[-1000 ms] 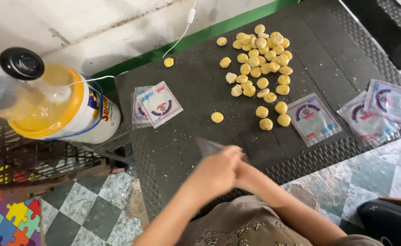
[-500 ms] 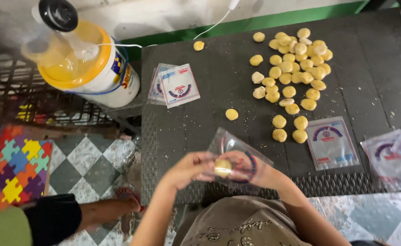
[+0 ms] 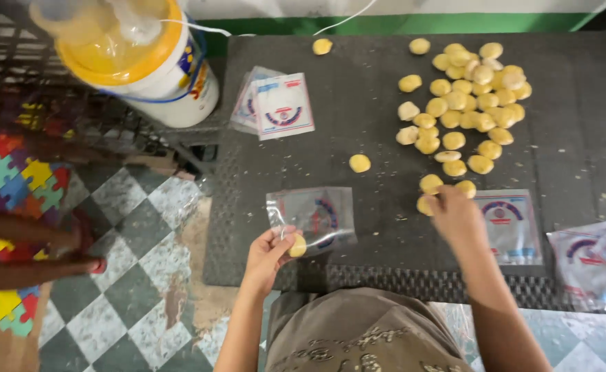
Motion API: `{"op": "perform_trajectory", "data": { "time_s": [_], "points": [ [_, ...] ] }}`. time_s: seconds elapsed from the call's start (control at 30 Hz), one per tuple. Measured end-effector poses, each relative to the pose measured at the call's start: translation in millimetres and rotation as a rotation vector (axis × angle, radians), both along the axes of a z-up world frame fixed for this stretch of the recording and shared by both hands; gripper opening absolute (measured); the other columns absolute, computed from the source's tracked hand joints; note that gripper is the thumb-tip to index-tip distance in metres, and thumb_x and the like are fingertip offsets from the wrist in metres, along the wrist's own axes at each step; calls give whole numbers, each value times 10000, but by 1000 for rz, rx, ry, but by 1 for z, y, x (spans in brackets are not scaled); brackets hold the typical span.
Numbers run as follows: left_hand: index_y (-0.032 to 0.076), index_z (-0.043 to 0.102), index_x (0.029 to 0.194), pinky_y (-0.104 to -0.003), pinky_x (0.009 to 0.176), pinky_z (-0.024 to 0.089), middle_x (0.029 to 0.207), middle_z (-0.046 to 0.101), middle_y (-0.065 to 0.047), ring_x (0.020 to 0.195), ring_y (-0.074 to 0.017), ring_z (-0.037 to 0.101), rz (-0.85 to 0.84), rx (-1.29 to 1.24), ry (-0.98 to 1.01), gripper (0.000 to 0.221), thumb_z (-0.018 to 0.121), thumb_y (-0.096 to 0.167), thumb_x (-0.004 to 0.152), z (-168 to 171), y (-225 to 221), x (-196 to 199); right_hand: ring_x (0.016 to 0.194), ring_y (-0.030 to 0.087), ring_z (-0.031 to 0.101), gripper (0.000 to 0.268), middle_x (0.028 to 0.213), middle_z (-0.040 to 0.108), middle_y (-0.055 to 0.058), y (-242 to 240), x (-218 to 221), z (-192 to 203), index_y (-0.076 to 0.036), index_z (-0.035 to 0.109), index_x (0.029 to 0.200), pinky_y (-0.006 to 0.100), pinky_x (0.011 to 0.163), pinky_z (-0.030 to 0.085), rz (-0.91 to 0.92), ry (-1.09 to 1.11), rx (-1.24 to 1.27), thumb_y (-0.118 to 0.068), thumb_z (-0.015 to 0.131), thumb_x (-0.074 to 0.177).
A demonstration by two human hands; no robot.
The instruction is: Packaging small yellow bread rolls into plastic bags at a packaging station.
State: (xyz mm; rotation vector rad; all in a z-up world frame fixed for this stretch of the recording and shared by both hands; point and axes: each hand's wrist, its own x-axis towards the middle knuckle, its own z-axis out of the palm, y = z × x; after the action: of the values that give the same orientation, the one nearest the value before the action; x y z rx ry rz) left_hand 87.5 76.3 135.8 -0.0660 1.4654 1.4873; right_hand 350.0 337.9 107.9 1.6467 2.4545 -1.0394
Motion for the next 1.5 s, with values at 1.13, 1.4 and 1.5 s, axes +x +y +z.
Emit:
{"op": "perform_trajectory", "data": {
  "time_s": [1.13, 1.4, 1.5],
  "points": [
    [16, 681, 1030, -327, 723, 579, 983, 719, -143, 833, -230, 678, -310, 189, 133, 248, 673, 33, 783, 26, 29, -5, 657, 91, 687, 206, 1085, 709, 25, -60, -46, 92, -112, 636, 983, 201, 595, 569, 165, 569, -235, -7, 560, 823],
    [-31, 645, 1067, -368, 801, 575, 1019, 697, -248, 937, -304, 693, -121, 240, 101, 314, 676, 7, 757, 38, 25, 3, 1110, 391, 467, 439, 1199, 448, 188, 16, -18, -26, -18, 502, 1237, 521, 813, 454, -60, -59, 169, -280, 567, 891],
    [-7, 655, 1048, -356, 786, 579, 1045, 695, -225, 922, -308, 694, -88, 235, 76, 297, 684, 24, 754, 43, 26, 9, 839, 339, 574, 381, 945, 563, 141, 1, -28, -32, -59, 450, 1007, 399, 727, 420, -60, 144, 113, -195, 711, 765]
  ]
}}
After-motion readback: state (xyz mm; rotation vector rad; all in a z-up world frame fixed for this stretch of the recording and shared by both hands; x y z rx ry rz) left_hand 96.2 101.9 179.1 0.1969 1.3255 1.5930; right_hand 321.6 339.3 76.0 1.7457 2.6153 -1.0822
